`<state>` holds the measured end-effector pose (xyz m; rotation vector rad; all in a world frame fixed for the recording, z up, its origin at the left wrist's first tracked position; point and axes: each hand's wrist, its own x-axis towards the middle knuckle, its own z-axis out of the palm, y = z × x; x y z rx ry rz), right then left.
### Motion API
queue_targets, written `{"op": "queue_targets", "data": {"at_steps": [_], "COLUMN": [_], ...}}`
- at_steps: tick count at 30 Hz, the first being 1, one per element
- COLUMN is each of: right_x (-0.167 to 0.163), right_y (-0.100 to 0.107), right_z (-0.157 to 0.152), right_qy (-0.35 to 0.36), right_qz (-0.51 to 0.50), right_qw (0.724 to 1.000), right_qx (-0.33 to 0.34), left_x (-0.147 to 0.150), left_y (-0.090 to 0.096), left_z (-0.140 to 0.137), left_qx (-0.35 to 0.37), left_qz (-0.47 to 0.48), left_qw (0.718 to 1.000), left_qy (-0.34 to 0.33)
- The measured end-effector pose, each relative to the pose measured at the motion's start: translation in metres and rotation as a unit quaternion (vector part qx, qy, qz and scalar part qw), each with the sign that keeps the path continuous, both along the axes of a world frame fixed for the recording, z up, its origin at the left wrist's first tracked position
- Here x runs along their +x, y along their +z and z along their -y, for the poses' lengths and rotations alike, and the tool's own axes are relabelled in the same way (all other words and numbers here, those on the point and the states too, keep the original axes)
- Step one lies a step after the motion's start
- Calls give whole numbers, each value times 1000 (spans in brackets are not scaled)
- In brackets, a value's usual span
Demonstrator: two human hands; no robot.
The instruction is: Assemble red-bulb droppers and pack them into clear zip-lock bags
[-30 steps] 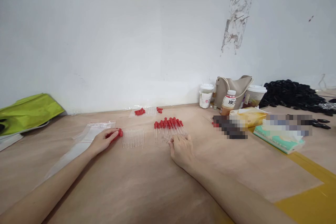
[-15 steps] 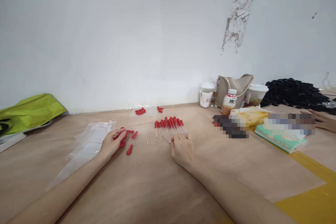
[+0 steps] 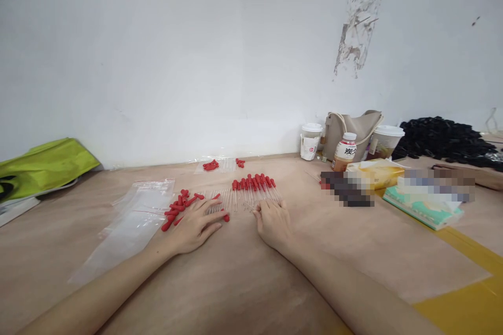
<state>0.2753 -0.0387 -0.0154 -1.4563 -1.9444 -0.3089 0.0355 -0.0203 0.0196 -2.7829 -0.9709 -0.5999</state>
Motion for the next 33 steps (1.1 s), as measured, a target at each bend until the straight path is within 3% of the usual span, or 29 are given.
{"op": "queue_targets", "data": {"at_steps": [7,13,22,25,33], "right_x": [-1,1,-4,-18,-45], "right_y": [2,1,-4,4,13], "right_z": [1,-2,-6,0,19], "right_qy": [5,4,168,195,230], "right_qz": [-2,-8,-42,-17,-33], "right_qw": [1000,1000,984,979,972], "right_qx": [-11,29,50,53,16], "left_x": [9,-1,-49,-44,-30], "left_y": [1,-1,-21,-21,-17], "left_z": [-11,2,20,21,24], "left_qx": [-22,11,-26,-76,-238], "left_qz": [37,158,298,340,433], "left_qw": [999,987,954,936,869], "left_qy": [-26,-17,32,44,-21]}}
